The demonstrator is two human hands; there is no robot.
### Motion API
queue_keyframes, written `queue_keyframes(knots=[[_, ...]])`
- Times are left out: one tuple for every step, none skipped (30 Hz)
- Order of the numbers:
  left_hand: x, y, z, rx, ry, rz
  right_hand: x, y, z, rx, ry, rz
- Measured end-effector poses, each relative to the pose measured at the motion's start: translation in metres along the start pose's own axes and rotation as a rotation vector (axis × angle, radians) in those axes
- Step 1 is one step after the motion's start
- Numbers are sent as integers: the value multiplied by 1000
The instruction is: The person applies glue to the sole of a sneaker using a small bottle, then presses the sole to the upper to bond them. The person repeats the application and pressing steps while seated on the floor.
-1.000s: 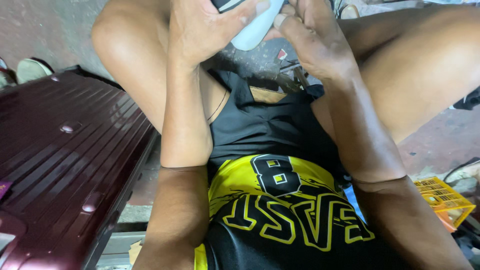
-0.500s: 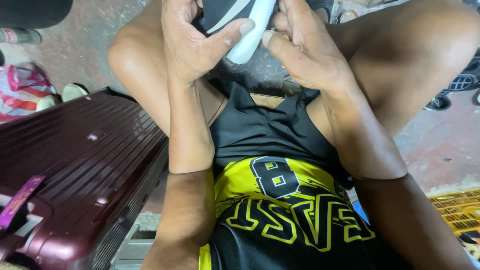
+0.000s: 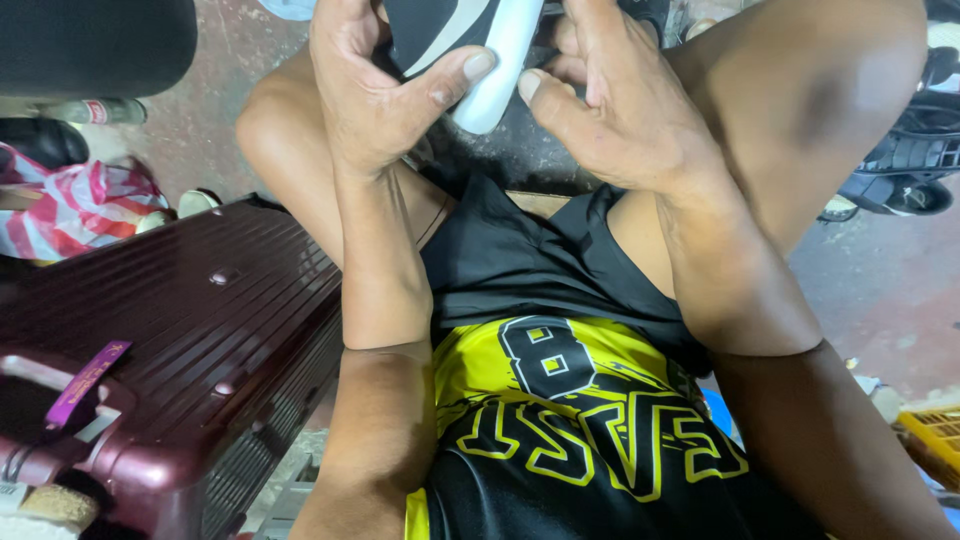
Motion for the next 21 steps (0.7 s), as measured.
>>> queue_keyframes(knots=[[1, 0, 0, -3, -3, 5, -1, 1, -1, 11, -5, 10], [2, -1, 0, -7, -6, 19, -2, 2, -2, 23, -10, 21], [3, -2, 0, -5, -8, 31, -4, -1, -3, 86, -23, 2], [5, -3, 0, -3, -9, 43, -6, -4, -4, 152, -33, -13], [6, -4, 0, 5, -8, 53, -5, 3, -5, 69, -22, 35], [8, -6, 0, 9, -5, 61, -5, 11, -5, -14, -9, 84], [10, -7, 0, 13, -2, 69, -6, 15, -6, -55, -2, 122], [12, -9, 1, 13, 4, 74, -6, 19, -7, -96, 6, 160], [14, -10, 2, 17, 9, 77, -7, 21, -8, -93, 9, 186], [16, -12, 3, 22, 13, 81, -9, 20, -8, -61, 2, 204], [20, -13, 4, 33, 17, 83, -11, 19, -9, -28, -6, 221], [22, -14, 5, 38, 19, 87, -13, 16, -9, 32, -21, 231], [24, -15, 6, 44, 21, 91, -15, 13, -11, 92, -37, 242], [26, -16, 6, 42, 21, 94, -17, 15, -11, 67, -24, 264], [28, -16, 7, 41, 23, 96, -18, 17, -10, 43, -11, 286], [29, -17, 7, 41, 24, 98, -19, 18, -10, 19, 3, 308], [29, -18, 8, 43, 25, 101, -21, 20, -11, -13, 8, 312], [29, -19, 9, 52, 26, 110, -22, 21, -11, -47, 15, 315], [28, -20, 9, 61, 28, 119, -23, 22, -12, -82, 22, 318], [28, -20, 11, 74, 31, 131, -25, 21, -13, -81, 11, 282], [28, -19, 12, 79, 27, 114, -26, 20, -14, -80, 0, 247]])
Point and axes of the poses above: each hand's wrist, its own z-axis towards the middle knuckle, its own x-axis out of the palm, y = z × x, the point moved 7 cm from there along z, towards the middle knuckle, and after that the axes turned 3 degrees about y, right-handed, at the moved point
